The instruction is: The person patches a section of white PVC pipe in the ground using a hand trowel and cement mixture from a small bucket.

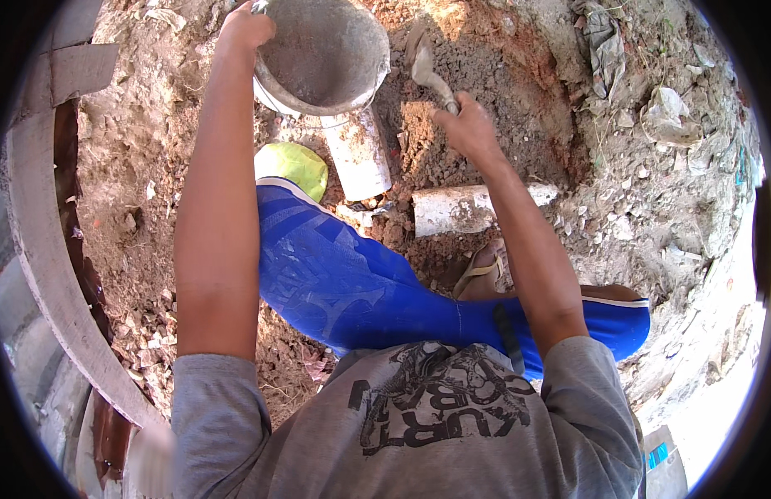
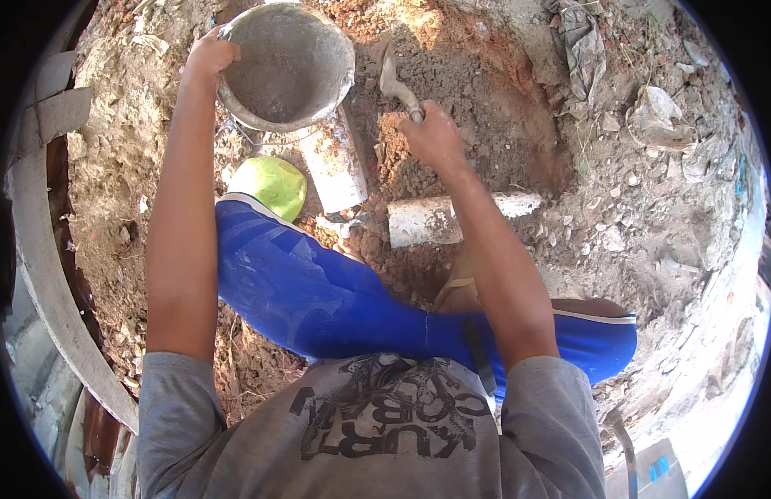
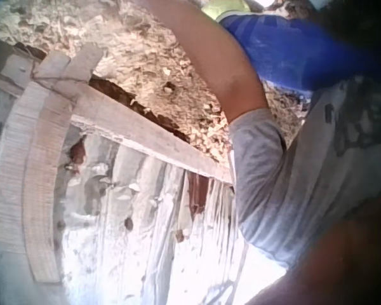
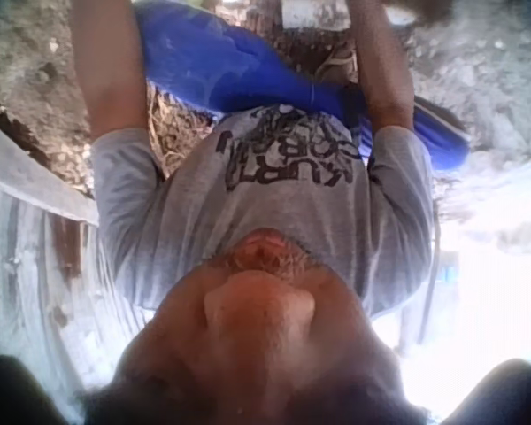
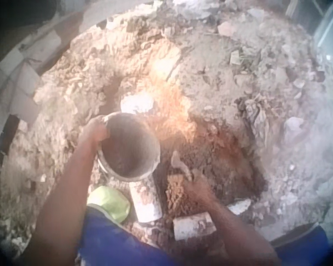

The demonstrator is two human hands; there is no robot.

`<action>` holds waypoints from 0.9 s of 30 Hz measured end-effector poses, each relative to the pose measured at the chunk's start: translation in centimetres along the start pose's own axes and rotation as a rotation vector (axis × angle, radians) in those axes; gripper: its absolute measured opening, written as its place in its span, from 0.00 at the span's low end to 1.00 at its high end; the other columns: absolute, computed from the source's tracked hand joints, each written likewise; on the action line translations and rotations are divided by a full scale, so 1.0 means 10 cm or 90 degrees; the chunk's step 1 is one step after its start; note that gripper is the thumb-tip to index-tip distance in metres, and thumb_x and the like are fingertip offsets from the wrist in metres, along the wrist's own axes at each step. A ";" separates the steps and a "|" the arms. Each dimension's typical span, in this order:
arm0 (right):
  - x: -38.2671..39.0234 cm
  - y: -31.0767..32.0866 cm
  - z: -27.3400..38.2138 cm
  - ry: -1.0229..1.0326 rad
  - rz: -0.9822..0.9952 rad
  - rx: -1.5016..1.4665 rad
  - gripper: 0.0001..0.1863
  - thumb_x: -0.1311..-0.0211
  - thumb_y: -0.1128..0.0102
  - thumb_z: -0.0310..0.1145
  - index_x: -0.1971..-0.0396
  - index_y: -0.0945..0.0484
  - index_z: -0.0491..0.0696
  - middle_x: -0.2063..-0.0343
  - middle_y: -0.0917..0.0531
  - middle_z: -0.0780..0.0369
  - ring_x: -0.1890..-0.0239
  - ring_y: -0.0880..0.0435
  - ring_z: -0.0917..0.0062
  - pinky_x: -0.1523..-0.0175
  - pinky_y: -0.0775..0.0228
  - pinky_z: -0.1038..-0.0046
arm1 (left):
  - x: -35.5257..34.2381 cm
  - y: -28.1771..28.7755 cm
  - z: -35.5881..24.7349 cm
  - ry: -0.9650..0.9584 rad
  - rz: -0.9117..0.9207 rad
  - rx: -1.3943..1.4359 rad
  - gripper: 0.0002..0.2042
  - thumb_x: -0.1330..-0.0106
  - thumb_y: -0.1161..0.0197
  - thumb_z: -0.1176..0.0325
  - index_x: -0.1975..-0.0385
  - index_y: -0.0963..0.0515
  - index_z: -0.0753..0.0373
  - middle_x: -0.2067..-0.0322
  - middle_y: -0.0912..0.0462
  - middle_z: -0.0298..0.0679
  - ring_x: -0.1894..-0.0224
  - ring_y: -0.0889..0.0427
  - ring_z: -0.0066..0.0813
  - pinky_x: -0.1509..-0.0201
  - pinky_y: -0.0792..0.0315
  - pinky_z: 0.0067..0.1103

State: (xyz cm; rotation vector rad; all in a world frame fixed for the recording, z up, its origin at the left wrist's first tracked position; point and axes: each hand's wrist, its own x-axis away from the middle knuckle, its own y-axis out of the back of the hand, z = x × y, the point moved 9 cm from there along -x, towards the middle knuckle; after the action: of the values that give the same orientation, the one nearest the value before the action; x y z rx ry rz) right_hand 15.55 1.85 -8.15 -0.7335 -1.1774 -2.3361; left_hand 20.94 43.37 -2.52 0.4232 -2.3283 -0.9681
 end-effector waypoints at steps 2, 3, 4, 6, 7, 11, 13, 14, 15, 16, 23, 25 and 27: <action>0.24 0.55 0.65 0.064 -0.172 -0.318 0.14 0.35 0.39 0.41 0.65 0.26 0.44 0.80 0.24 0.65 0.78 0.20 0.79 0.74 0.24 0.70 | -0.31 0.28 0.51 0.012 -0.044 0.144 0.42 0.55 0.39 0.79 0.30 0.36 0.64 0.49 0.18 0.48 0.48 0.19 0.36 0.44 0.28 0.27; 0.28 0.84 0.74 0.128 -0.285 -0.413 0.12 0.31 0.41 0.39 0.61 0.27 0.45 0.77 0.23 0.64 0.80 0.23 0.84 0.77 0.27 0.80 | -0.29 0.18 0.47 0.014 -0.036 0.150 0.42 0.55 0.39 0.79 0.30 0.36 0.64 0.49 0.18 0.48 0.48 0.19 0.36 0.44 0.28 0.27; 0.35 1.01 0.79 0.239 -0.386 -0.518 0.12 0.30 0.43 0.36 0.57 0.28 0.43 0.75 0.23 0.63 0.80 0.22 0.82 0.77 0.25 0.78 | -0.27 0.11 0.43 0.010 -0.039 0.116 0.43 0.56 0.39 0.78 0.30 0.36 0.64 0.48 0.19 0.49 0.47 0.19 0.37 0.43 0.28 0.27; 0.31 0.84 0.65 0.235 -0.425 -0.589 0.13 0.30 0.45 0.33 0.53 0.29 0.41 0.75 0.23 0.62 0.78 0.21 0.81 0.75 0.25 0.77 | -0.09 -0.02 0.12 0.004 -0.040 0.087 0.43 0.56 0.38 0.78 0.30 0.36 0.64 0.48 0.19 0.50 0.47 0.19 0.38 0.42 0.29 0.27; 0.28 0.74 0.45 0.233 -0.469 -0.661 0.14 0.30 0.46 0.30 0.49 0.30 0.39 0.74 0.23 0.62 0.77 0.20 0.80 0.74 0.24 0.77 | 0.06 -0.11 -0.12 0.036 -0.051 0.038 0.43 0.56 0.38 0.77 0.30 0.36 0.64 0.47 0.19 0.50 0.46 0.20 0.39 0.42 0.29 0.27; -0.02 -1.11 -0.66 0.067 0.030 0.203 0.22 0.35 0.47 0.36 0.47 0.31 0.37 0.74 0.21 0.58 0.72 0.19 0.71 0.63 0.23 0.61 | -0.19 0.01 0.01 -0.034 -0.082 0.022 0.43 0.56 0.37 0.75 0.30 0.36 0.64 0.45 0.20 0.51 0.43 0.21 0.42 0.39 0.30 0.27; -0.10 -1.09 -0.61 0.045 0.136 0.250 0.23 0.35 0.45 0.39 0.47 0.30 0.39 0.74 0.21 0.58 0.73 0.19 0.70 0.61 0.23 0.59 | -0.35 0.11 0.06 -0.030 -0.083 -0.062 0.41 0.55 0.37 0.75 0.31 0.34 0.61 0.46 0.19 0.50 0.44 0.20 0.41 0.40 0.30 0.28; -0.11 -0.75 -0.40 0.013 0.095 0.143 0.21 0.35 0.45 0.39 0.49 0.28 0.40 0.73 0.20 0.57 0.70 0.18 0.70 0.59 0.23 0.60 | -0.35 0.12 0.07 -0.030 -0.080 -0.015 0.40 0.54 0.37 0.75 0.33 0.32 0.61 0.48 0.18 0.49 0.47 0.19 0.39 0.42 0.29 0.28; 0.04 -0.49 -0.27 -0.040 0.059 0.032 0.20 0.35 0.44 0.39 0.51 0.27 0.40 0.71 0.19 0.55 0.67 0.17 0.70 0.57 0.22 0.61 | -0.29 0.04 0.14 -0.028 -0.058 0.026 0.38 0.54 0.38 0.75 0.34 0.30 0.61 0.51 0.17 0.47 0.50 0.19 0.37 0.44 0.28 0.28; 0.09 -0.16 -0.12 -0.022 -0.007 -0.061 0.17 0.34 0.44 0.39 0.54 0.27 0.42 0.73 0.21 0.59 0.72 0.19 0.74 0.64 0.23 0.66 | -0.24 -0.12 0.16 -0.033 -0.027 0.074 0.36 0.54 0.38 0.76 0.36 0.28 0.61 0.53 0.16 0.46 0.53 0.18 0.35 0.47 0.27 0.28; 0.32 0.76 0.57 0.187 -0.403 -0.538 0.07 0.33 0.46 0.29 0.59 0.31 0.44 0.77 0.24 0.63 0.84 0.27 0.81 0.81 0.28 0.78 | -0.33 -0.03 0.11 -0.064 -0.060 -0.132 0.33 0.53 0.39 0.72 0.39 0.26 0.58 0.54 0.15 0.48 0.53 0.16 0.40 0.47 0.25 0.30; -0.02 -0.11 -0.37 0.068 -0.237 -0.315 0.14 0.39 0.46 0.25 0.53 0.31 0.40 0.73 0.22 0.60 0.82 0.26 0.81 0.77 0.27 0.73 | -0.33 -0.19 -0.22 -0.096 -0.070 -0.090 0.33 0.52 0.39 0.71 0.39 0.26 0.57 0.54 0.15 0.49 0.52 0.16 0.42 0.46 0.26 0.31; 0.09 -1.15 -0.79 -0.005 0.328 0.346 0.37 0.45 0.41 0.32 0.35 0.37 0.34 0.68 0.18 0.54 0.66 0.16 0.68 0.58 0.22 0.61 | -0.33 -0.17 -0.04 -0.096 -0.086 -0.070 0.33 0.52 0.38 0.70 0.39 0.26 0.57 0.53 0.16 0.50 0.51 0.16 0.43 0.45 0.26 0.32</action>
State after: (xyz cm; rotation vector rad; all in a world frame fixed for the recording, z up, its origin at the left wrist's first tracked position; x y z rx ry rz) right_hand 6.11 1.57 -18.54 -0.7322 -1.3485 -1.5050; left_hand 23.92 43.59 -4.77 0.4817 -2.3908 -1.2244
